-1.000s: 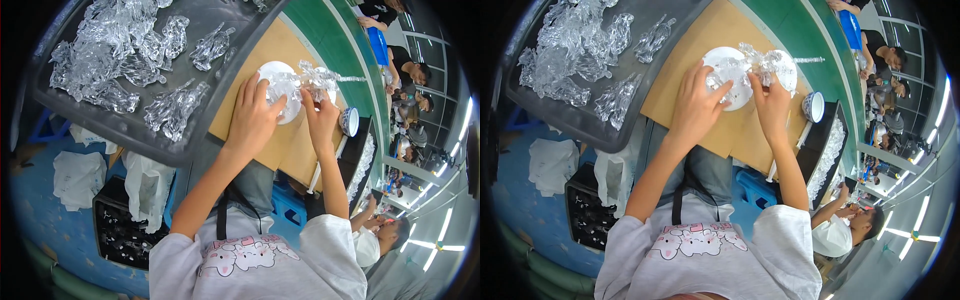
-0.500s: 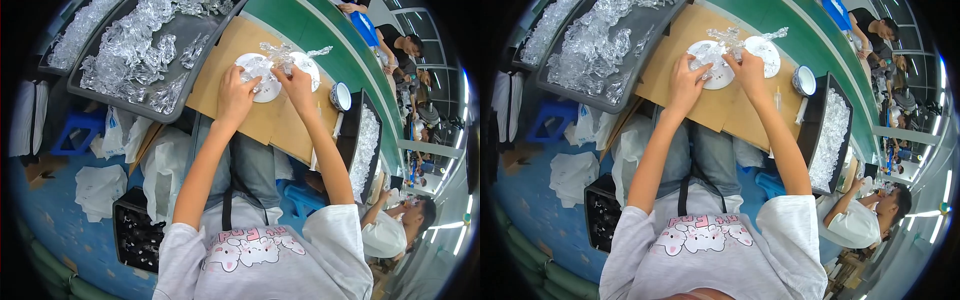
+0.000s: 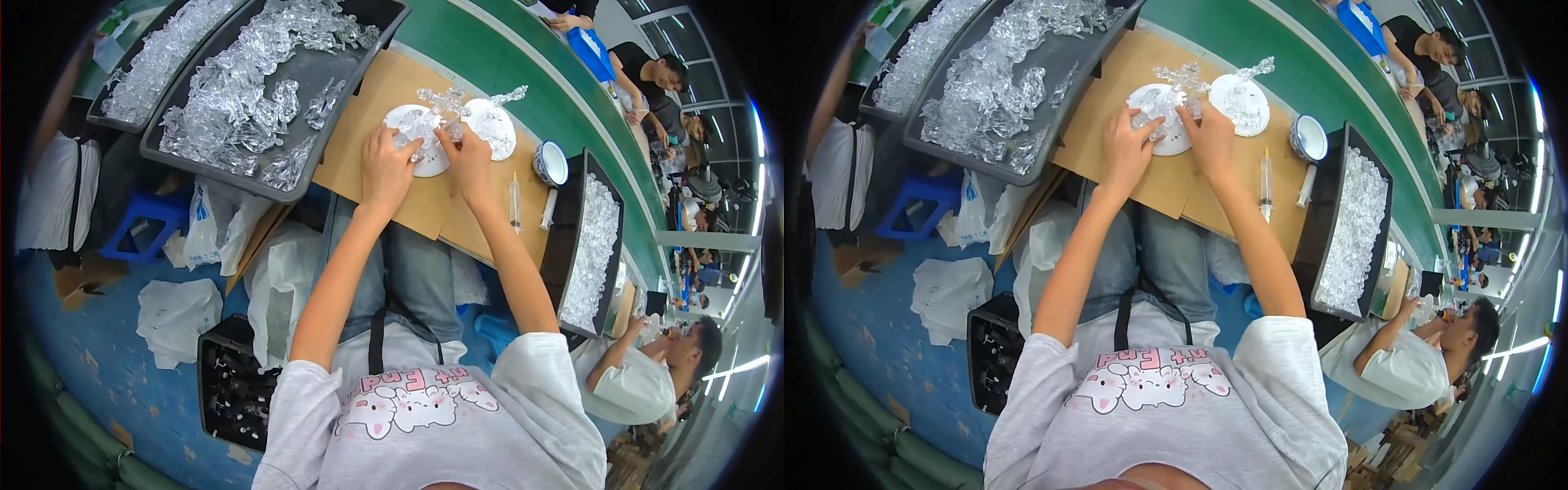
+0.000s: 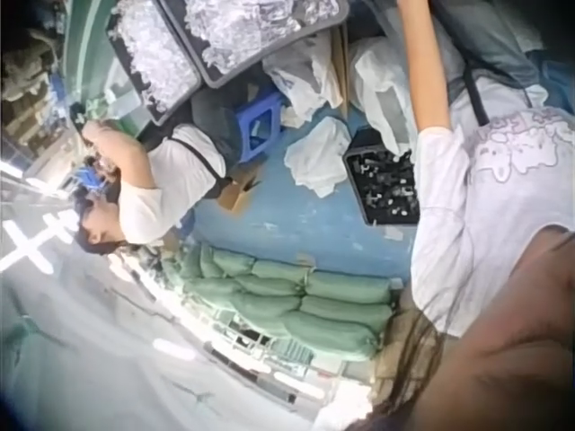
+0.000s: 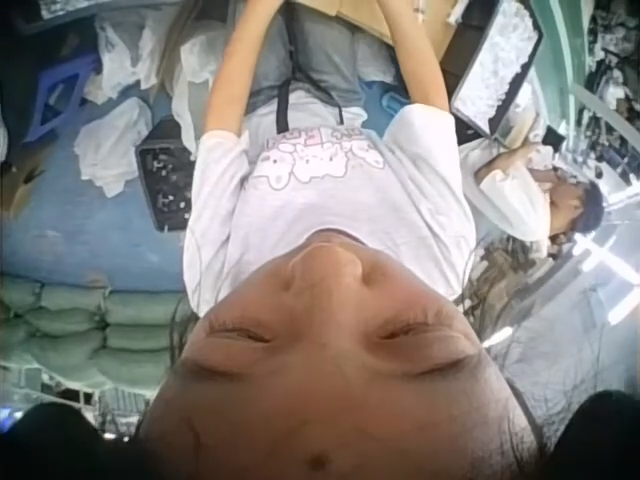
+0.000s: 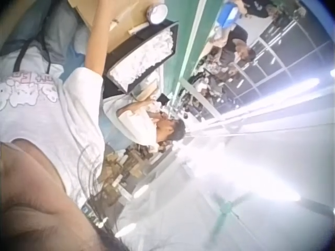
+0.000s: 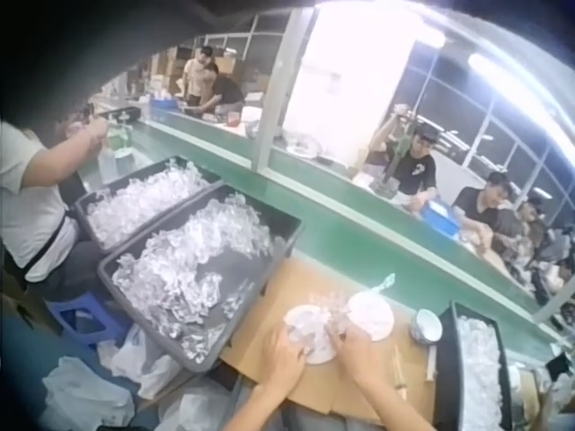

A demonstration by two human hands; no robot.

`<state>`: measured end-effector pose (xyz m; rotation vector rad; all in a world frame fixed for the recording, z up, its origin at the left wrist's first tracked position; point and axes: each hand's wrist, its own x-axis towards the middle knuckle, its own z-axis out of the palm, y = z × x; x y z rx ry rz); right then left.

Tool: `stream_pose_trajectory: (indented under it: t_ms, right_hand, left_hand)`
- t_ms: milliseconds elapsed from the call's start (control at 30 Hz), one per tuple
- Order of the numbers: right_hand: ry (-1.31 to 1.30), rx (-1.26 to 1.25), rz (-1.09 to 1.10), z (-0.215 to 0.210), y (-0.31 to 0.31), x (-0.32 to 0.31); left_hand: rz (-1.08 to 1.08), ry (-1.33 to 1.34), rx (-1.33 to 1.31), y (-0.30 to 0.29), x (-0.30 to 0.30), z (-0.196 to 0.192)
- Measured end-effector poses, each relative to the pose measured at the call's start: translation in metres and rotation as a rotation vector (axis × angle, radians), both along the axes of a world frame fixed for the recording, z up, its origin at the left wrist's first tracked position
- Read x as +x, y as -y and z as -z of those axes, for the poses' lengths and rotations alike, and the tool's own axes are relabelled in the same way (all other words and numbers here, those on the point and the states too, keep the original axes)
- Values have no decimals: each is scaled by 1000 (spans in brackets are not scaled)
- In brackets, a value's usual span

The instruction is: Assembling crystal-like decorative fixtures by gluing pieces onto a circular base and applying adhesive with a syringe.

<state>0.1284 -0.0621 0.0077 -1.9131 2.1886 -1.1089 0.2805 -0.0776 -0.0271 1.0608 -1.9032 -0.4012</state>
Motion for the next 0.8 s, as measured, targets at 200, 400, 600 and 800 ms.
stream_pose_trajectory:
  t_ms: [200,400,600,800]
  right_hand:
    - [46,-5,34,-2,2,-3]
    - [0,101,129,-10,-13,-10]
    - [-15,-188,209,-93,-112,-68]
    - [-55,448,451,-53,-234,-265]
  left_hand:
    - [30,7,28,3,-3,-2]
    - [78,-39,84,5,-10,9]
    - [-4,67,70,-6,12,9]
    - [53,38,81,-19,-3,-3]
